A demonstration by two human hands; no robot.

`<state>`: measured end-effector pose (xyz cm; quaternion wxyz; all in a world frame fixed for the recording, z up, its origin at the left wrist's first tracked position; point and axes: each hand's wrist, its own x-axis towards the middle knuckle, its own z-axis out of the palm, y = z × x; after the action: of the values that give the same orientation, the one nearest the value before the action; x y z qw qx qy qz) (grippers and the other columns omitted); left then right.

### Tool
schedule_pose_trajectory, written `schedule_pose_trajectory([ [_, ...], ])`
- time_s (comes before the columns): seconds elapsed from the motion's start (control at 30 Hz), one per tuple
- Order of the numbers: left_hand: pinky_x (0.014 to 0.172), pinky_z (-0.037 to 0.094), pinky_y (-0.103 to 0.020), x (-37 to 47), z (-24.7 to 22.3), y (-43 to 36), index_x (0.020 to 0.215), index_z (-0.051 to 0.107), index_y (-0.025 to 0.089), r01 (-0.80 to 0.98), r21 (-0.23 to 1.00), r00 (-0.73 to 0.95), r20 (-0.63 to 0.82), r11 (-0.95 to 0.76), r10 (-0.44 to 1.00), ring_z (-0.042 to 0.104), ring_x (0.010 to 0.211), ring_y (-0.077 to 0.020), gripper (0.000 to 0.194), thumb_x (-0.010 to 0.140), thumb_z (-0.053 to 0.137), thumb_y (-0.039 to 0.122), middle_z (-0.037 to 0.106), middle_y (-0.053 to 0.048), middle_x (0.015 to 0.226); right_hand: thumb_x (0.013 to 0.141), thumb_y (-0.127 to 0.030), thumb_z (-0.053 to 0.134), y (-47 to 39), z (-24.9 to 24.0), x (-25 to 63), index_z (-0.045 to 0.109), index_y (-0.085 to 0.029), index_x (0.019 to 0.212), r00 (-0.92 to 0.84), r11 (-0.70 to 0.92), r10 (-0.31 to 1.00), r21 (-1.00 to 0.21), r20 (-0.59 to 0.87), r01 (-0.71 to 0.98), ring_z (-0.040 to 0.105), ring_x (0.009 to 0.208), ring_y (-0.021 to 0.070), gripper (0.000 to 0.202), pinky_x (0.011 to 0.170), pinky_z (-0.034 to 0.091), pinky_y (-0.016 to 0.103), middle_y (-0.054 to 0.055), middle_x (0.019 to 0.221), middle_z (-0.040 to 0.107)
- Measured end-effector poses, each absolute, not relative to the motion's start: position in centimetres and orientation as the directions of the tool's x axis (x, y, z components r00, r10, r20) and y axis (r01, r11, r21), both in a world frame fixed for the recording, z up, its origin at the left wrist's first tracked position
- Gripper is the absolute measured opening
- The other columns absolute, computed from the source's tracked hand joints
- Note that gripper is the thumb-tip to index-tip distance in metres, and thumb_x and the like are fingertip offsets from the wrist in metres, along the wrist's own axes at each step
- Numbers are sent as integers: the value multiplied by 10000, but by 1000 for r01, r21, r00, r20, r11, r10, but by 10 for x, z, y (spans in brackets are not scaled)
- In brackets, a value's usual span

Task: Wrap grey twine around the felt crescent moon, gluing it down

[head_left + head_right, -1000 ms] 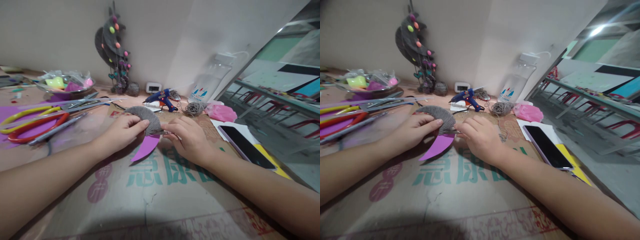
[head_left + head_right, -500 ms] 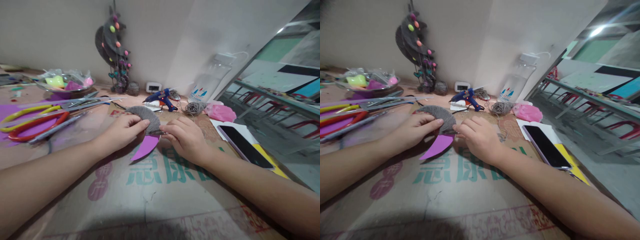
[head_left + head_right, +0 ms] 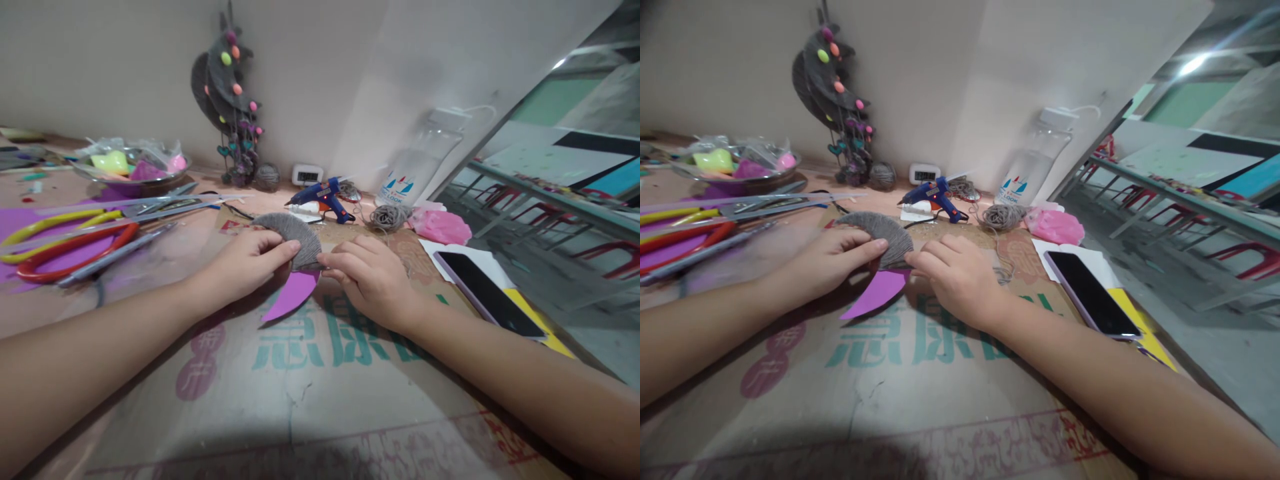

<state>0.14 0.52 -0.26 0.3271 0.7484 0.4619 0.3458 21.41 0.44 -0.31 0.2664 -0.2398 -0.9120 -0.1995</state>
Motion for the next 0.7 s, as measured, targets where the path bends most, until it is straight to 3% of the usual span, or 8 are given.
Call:
schedule_pose_trajectory([
  [0.4,475,310,-242,1,-3,6,503,478,174,458,816,312,225,-353,923,404,457,-88,419,859,464,394,444,45,467,891,-159,470,2,0,214,608,-144,939,-677,789,370,168,636,590,516,680,160,147,644,409,287,49,761,644],
  [0.7,473,306,-241,1,-2,5,505,466,176,445,827,303,223,-344,926,405,465,-90,404,860,471,370,446,44,474,882,-163,502,3,-1,213,610,-143,944,-719,806,343,203,605,555,506,686,159,126,637,400,281,44,763,644],
])
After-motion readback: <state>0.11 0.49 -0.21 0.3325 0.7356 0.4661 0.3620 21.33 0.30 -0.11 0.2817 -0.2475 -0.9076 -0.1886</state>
